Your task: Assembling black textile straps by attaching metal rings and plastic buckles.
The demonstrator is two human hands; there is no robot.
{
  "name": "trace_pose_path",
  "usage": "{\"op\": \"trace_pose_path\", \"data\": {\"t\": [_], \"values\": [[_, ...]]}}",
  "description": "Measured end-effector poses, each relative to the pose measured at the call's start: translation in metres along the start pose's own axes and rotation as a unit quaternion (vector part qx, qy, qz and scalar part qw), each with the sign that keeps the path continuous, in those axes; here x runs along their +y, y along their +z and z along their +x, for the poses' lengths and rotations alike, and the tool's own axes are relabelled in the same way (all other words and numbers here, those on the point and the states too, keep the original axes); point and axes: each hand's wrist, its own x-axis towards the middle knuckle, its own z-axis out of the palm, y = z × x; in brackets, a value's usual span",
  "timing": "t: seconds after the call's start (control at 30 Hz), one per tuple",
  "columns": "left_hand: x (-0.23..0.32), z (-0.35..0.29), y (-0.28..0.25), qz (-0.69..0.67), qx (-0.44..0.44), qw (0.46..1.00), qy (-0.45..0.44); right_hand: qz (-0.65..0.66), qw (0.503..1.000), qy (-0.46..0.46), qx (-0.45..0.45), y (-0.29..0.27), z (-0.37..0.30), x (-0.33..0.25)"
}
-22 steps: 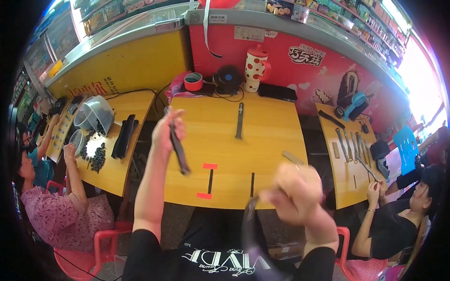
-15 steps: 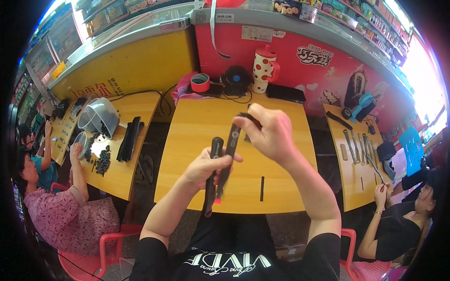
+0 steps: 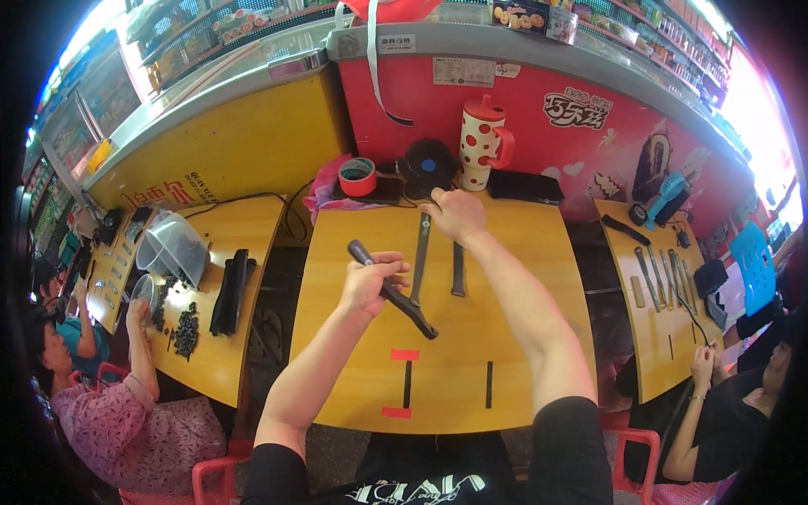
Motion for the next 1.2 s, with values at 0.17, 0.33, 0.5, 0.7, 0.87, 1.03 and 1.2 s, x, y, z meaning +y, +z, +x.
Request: {"op": "trace_pose_path", "data": {"t": [0.17, 0.33, 0.5, 0.7, 0.87, 1.03, 1.2], "values": [[-0.002, -0.012, -0.027, -0.028, 0.083, 0.986, 0.144, -0.041, 0.999, -0.022, 0.005, 0.041, 0.009, 0.014], [0.033, -0.096, -0.019, 0.017, -0.033, 0.99, 0.138, -0.116, 0.991, -0.051, -0.049, 0.06, 0.013, 0.027], [0.054, -0.05, -0.037, 0.244, 0.053, 0.957, 0.148, -0.125, 0.988, -0.065, -0.062, 0.055, 0.011, 0.018], [-0.008, 0.009, -0.056, 0.621, 0.197, 0.734, 0.19, -0.073, 0.995, 0.007, -0.071, 0.046, 0.007, 0.013], [-0.022, 0.023, 0.002, 0.734, -0.017, 0.594, 0.328, -0.011, 0.998, 0.034, -0.046, 0.041, 0.01, 0.017], [-0.035, 0.05, 0.008, 0.799, -0.113, 0.522, 0.276, -0.005, 0.999, 0.029, -0.041, 0.049, 0.015, 0.021], [-0.053, 0.054, 0.001, 0.774, -0.131, 0.538, 0.308, -0.034, 0.998, 0.041, -0.033, 0.047, 0.016, 0.036]]}}
